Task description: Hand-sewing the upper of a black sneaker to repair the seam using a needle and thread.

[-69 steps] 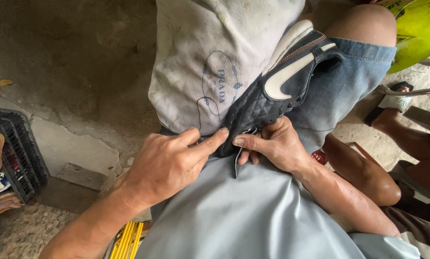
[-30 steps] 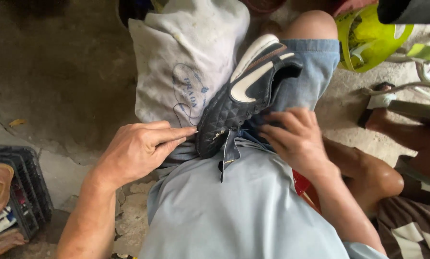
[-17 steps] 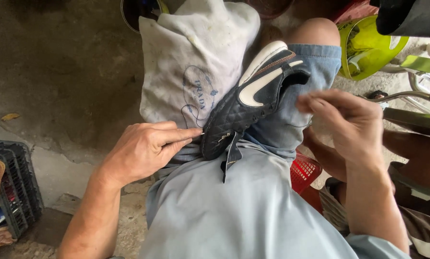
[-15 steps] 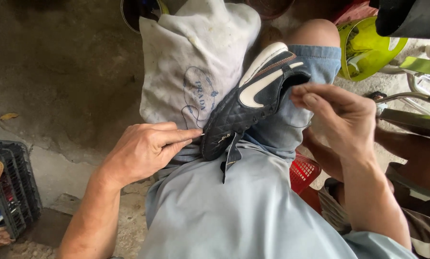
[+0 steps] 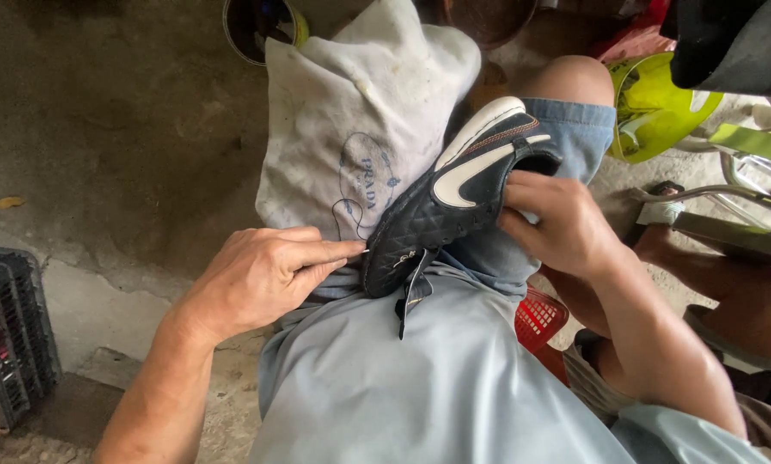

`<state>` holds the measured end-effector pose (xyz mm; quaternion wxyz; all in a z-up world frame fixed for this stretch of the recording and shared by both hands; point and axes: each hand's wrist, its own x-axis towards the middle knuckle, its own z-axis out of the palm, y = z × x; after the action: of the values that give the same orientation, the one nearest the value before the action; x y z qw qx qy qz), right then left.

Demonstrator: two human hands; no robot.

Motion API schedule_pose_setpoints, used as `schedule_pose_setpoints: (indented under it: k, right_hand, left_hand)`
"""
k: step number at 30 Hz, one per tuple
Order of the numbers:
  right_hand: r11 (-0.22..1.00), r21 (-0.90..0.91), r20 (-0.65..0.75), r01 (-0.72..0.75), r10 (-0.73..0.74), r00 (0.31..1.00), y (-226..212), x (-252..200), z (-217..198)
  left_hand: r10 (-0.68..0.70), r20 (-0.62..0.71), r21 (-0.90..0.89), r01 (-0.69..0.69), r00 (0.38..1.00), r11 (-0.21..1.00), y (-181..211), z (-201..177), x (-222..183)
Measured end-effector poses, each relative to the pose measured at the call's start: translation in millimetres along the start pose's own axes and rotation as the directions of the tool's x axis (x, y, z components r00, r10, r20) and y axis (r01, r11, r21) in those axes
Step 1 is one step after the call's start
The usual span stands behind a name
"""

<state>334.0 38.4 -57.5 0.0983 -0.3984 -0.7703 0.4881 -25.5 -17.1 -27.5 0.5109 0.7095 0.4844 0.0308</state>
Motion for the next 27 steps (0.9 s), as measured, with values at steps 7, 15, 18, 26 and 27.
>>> schedule_pose_setpoints:
  k: [7, 15, 18, 26, 27]
  right_hand:
    - [0.875, 0.48, 0.24, -0.066, -0.059, 0.969, 9.7, 28.6, 38.0]
    - [0.869, 0.489, 0.234, -0.075, -0.048, 0.971, -5.4, 27.5, 59.3]
    - [0.866, 0.493, 0.231, -0.085, -0.036, 0.972, -9.7, 32.1, 67.1]
    - [0.852, 0.51, 0.242, -0.119, -0.009, 0.97, -5.6, 32.6, 70.2]
    - [0.85, 0.513, 0.239, -0.123, -0.004, 0.971, -4.8, 33.4, 70.7]
  left_hand:
    - [-0.014, 0.056, -0.025, 0.015, 0.998, 1.0, 1.7, -1.6, 5.8]
    - [0.036, 0.121, -0.134, -0.02, 0.992, 0.991, -1.1, -8.8, 12.3]
    - [0.023, 0.169, -0.138, 0.0, 0.985, 0.991, -2.4, -12.8, 18.2]
    - [-0.03, 0.111, 0.023, 0.028, 0.993, 0.999, 12.6, -0.1, 22.2]
    - [-0.026, 0.082, 0.096, 0.018, 0.996, 0.995, 15.3, 2.4, 21.4]
